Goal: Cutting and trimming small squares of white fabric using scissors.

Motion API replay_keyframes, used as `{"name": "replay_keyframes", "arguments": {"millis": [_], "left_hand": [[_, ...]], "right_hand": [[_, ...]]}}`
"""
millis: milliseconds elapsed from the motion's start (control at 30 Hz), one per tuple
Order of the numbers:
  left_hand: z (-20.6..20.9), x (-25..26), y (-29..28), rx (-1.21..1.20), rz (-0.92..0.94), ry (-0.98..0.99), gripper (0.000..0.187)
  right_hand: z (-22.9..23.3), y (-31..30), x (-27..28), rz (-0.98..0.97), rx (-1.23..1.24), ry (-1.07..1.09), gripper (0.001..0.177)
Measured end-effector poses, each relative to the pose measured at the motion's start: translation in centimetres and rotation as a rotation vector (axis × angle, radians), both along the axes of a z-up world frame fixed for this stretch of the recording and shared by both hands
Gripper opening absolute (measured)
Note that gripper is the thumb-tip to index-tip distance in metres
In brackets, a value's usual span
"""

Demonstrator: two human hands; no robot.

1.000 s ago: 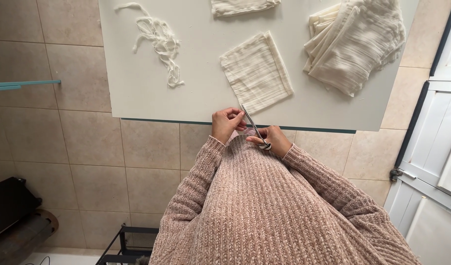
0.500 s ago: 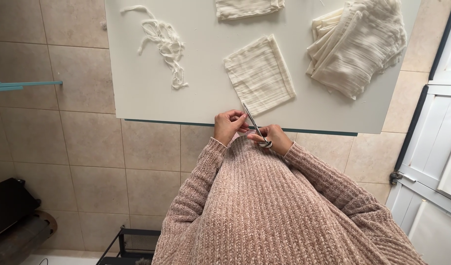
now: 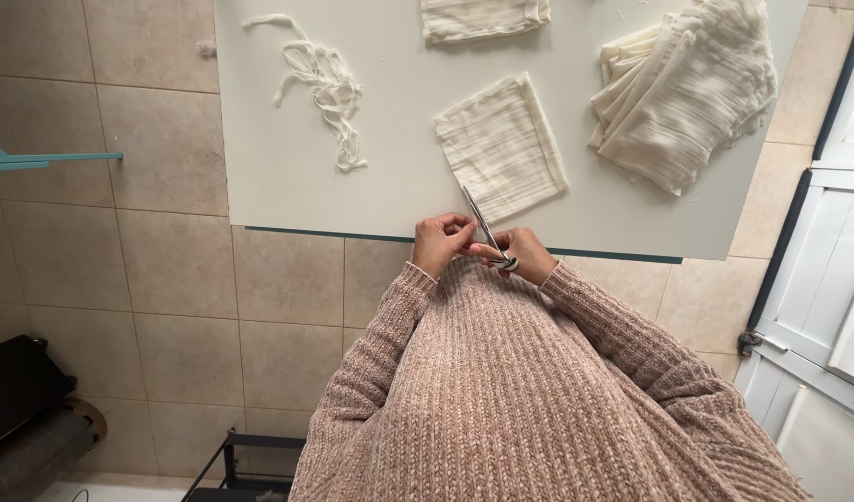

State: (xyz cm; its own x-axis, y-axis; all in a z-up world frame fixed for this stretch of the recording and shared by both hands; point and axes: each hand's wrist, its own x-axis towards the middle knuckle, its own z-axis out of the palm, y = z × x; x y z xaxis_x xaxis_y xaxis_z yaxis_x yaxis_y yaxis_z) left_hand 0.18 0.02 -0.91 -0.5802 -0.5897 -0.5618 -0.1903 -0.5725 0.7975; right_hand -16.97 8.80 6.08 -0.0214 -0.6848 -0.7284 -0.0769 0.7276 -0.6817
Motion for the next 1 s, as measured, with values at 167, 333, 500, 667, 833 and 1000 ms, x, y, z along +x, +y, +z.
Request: {"name": "replay_keyframes", "arguments": {"millis": [167,333,500,667,833,1000], "left_hand": [[0.6,0.1,0.1,0.013,-0.014,-0.007,0.013],[0.1,0.1,0.0,-0.068,-0.062,-0.061,0.012],[1.0,0.2,-0.2,-0.019,-0.030,-0.023,0.013],[0.2,0.0,0.0,-0.059,-0.053,-0.024,0.011],[0.5,0.3,-0.2,-0.035,-0.057,-0.002,0.014],[-0.1,0.4,-0.1,0.039,-0.040,0.054,0.020]], "right_hand": [[0.3,0.3,0.0,-0.012,0.030,0.006,0.036],[-0.2,-0.8,0.1,-0.056,0.054,-0.059,0.036],[1.3,-1.4,-0.1,0.051,0.020,0.078,0.038],[-0.3,-1.9,-0.2,0.115,0.038,0.116,0.040],[-0.3,-2.1,-0.6,0.172,0.030,0.175,0.038],[-1.2,-2.1,-1.0,0.097,0.018,0.087,0.038]]}}
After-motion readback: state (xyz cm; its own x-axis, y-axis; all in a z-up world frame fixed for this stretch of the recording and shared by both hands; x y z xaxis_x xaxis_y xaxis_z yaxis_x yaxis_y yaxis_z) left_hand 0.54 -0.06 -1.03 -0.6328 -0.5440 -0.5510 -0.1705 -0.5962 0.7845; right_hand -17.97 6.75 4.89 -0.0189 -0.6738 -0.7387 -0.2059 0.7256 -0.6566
